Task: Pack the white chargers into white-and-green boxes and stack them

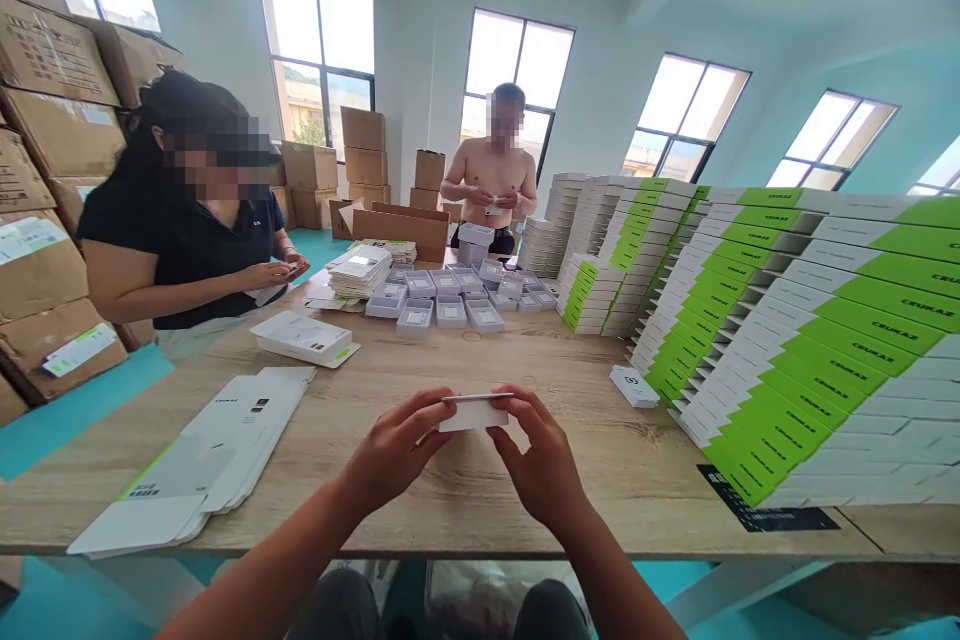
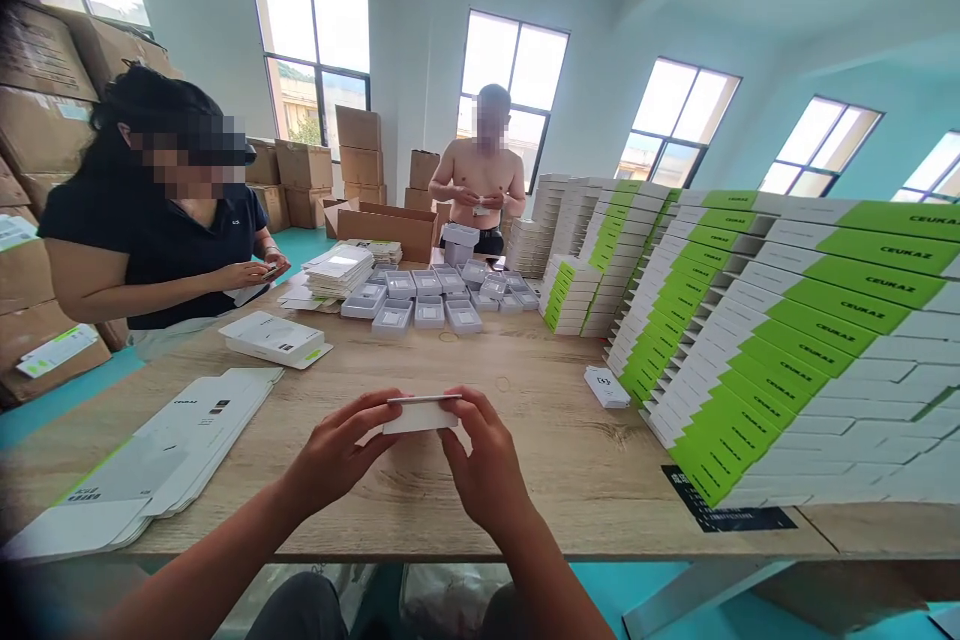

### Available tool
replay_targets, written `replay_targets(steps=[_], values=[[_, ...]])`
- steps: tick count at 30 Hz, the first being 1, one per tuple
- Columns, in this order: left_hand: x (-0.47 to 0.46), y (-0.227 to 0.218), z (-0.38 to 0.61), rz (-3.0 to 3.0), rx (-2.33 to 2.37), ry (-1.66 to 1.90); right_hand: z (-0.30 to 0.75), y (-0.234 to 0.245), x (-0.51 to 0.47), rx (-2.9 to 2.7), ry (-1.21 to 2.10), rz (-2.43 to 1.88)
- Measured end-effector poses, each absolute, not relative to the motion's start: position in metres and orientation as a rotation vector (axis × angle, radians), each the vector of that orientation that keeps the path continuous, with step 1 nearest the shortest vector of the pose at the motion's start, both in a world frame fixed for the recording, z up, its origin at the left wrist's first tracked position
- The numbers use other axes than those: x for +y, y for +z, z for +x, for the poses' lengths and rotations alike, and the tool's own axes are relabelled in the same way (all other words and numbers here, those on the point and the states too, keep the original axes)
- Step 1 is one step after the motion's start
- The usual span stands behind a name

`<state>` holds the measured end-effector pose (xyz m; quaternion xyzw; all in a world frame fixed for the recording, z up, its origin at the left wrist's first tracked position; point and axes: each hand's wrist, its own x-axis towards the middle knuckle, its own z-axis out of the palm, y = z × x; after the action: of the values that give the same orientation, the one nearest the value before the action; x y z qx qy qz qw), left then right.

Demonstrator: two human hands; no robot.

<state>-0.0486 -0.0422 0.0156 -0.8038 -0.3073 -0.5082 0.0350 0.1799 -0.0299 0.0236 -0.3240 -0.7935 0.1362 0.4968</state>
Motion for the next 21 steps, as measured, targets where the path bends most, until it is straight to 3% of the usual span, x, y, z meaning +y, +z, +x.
replay_targets(steps=[4,7,11,15,18,21], values=[[-0.034,0.01,-0.049,-2.48,-0.982,-1.656,0.184,0.024,-0.026,-1.931,0.321,-0.757],[-0.029,0.007,-0.05,-2.446,-1.068,-1.916,0.187,0.027,-0.024,-1.857,0.364,-0.784],[-0.023,0.013,-0.057,-2.781,-1.177,-2.151,0.192,0.035,-0.017,-1.647,0.679,-0.846],[-0.009,0.011,-0.054,-2.812,-1.159,-1.718,0.185,0.027,-0.004,-1.493,1.037,-0.994],[0.011,0.003,-0.045,-2.821,-0.874,-1.324,0.188,0.009,0.02,-1.644,0.948,-1.146],[0.039,-0.007,-0.049,-2.915,-0.877,-1.399,0.233,0.001,0.056,-1.705,0.754,-1.327]])
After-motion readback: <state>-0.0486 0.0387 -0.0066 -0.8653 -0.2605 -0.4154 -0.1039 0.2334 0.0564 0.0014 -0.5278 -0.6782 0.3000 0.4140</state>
